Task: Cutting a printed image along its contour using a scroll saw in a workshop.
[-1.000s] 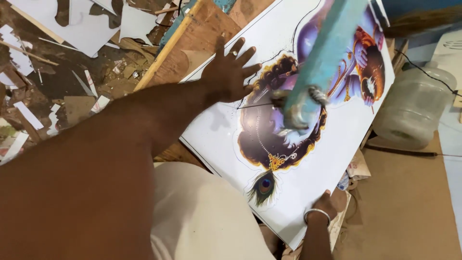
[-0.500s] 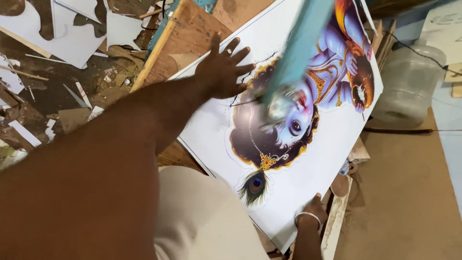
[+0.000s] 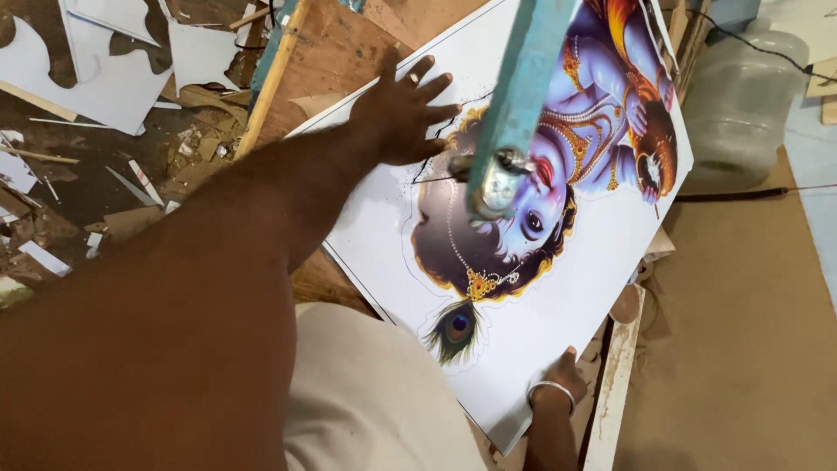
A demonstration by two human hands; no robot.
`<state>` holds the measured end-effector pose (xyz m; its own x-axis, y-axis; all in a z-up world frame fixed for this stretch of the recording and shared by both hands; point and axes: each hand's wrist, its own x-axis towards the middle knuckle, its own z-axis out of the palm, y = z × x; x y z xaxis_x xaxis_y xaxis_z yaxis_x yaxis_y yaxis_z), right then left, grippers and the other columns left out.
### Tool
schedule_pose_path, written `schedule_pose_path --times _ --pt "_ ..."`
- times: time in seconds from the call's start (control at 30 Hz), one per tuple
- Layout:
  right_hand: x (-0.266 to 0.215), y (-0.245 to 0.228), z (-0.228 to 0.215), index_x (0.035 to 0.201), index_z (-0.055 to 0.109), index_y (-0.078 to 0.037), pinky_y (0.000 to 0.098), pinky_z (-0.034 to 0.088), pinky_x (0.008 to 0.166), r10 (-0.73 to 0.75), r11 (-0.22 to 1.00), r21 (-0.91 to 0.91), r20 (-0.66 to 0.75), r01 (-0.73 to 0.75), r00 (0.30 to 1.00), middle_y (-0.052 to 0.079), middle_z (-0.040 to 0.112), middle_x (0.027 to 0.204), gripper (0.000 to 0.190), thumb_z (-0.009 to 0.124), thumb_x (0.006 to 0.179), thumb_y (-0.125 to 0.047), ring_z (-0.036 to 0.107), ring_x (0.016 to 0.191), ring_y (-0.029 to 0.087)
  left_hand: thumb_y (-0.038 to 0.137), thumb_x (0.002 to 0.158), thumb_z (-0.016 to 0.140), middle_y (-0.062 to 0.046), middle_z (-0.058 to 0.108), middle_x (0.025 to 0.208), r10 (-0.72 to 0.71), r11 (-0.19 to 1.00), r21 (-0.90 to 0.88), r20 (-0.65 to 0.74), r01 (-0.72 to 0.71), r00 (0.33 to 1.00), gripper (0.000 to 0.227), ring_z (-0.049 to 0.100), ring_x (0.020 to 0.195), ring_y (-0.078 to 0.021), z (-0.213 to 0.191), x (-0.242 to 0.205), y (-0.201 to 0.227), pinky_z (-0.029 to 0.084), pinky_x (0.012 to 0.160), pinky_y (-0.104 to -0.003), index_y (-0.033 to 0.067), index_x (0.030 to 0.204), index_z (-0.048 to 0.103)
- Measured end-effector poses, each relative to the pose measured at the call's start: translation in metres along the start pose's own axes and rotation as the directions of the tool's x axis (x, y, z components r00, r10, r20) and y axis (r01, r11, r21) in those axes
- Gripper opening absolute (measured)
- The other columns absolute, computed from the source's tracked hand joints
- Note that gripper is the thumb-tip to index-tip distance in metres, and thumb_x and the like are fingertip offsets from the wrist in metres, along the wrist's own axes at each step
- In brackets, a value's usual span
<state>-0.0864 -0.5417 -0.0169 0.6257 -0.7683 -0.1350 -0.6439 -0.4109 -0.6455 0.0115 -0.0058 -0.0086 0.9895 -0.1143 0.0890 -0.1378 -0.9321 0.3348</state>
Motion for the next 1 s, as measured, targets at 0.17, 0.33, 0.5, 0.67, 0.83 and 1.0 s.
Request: schedule_pose_path --times 0.17,0.33,0.5,0.67,0.83,1.0 --pt "-0.038 -0.007 -0.006 0.105 0.070 0.011 0.0435 0.052 0.073 0.163 0.958 0.241 -0.012 -0.155 0.987 0.015 0.072 0.101 0.053 0.071 0.097 -0.042 0.063 0.082 0.026 0.066 0.094 0.049 -0.005 0.024 0.168 0.042 0.999 0.027 0.012 -0.043 0.999 0.065 0.014 0.155 -0.0329 0.005 0.007 -0.003 0.000 0.119 -0.069 0.0367 0.152 0.046" --pt "-0.052 0.013 -0.010 0.107 0.067 0.012 0.0418 0.053 0.077 0.168 0.949 0.278 -0.043 -0.150 0.985 0.016 0.071 0.103 0.054 0.072 0.098 -0.041 0.064 0.084 0.027 0.067 0.095 0.049 -0.005 0.028 0.168 0.097 0.994 0.059 -0.008 -0.097 0.995 0.066 0.017 0.156 -0.0322 0.007 0.011 -0.005 0.002 0.119 -0.069 0.0350 0.153 0.047" --pt "-0.080 0.019 -0.015 0.106 0.068 0.017 0.0461 0.051 0.077 0.212 0.960 0.203 -0.068 -0.195 0.975 0.022 0.069 0.098 0.063 0.069 0.102 -0.046 0.062 0.083 0.032 0.068 0.093 0.050 -0.005 0.030 0.166 0.155 0.987 0.033 -0.026 -0.154 0.988 0.066 0.020 0.154 -0.0307 0.008 0.017 -0.005 0.003 0.119 -0.068 0.0350 0.151 0.049" --pt "-0.105 0.016 -0.017 0.109 0.070 0.010 0.0445 0.052 0.082 0.329 0.943 0.100 -0.163 -0.317 0.930 0.018 0.071 0.101 0.062 0.069 0.097 -0.051 0.066 0.089 0.031 0.066 0.098 0.048 -0.005 0.032 0.167 0.198 0.977 0.070 0.021 -0.199 0.980 0.062 0.022 0.155 -0.0300 0.001 0.023 -0.005 0.006 0.120 -0.067 0.0348 0.151 0.051" --pt "-0.132 0.018 -0.023 0.110 0.070 0.010 0.0444 0.052 0.086 0.350 0.931 -0.049 -0.165 -0.362 0.922 0.021 0.073 0.104 0.067 0.061 0.101 -0.056 0.068 0.091 0.033 0.065 0.096 0.049 -0.003 0.032 0.166 0.249 0.968 0.035 0.016 -0.250 0.968 0.060 0.021 0.154 -0.0294 0.009 0.032 -0.008 0.007 0.119 -0.067 0.0361 0.149 0.052" --pt "-0.132 0.045 -0.026 0.108 0.069 0.013 0.0448 0.051 0.083 0.350 0.927 -0.088 -0.153 -0.365 0.924 0.022 0.072 0.100 0.073 0.058 0.104 -0.059 0.067 0.089 0.034 0.065 0.097 0.048 -0.003 0.033 0.166 0.279 0.959 0.033 0.038 -0.281 0.959 0.060 0.021 0.155 -0.0291 -0.001 0.032 -0.008 0.007 0.120 -0.068 0.0353 0.149 0.053"
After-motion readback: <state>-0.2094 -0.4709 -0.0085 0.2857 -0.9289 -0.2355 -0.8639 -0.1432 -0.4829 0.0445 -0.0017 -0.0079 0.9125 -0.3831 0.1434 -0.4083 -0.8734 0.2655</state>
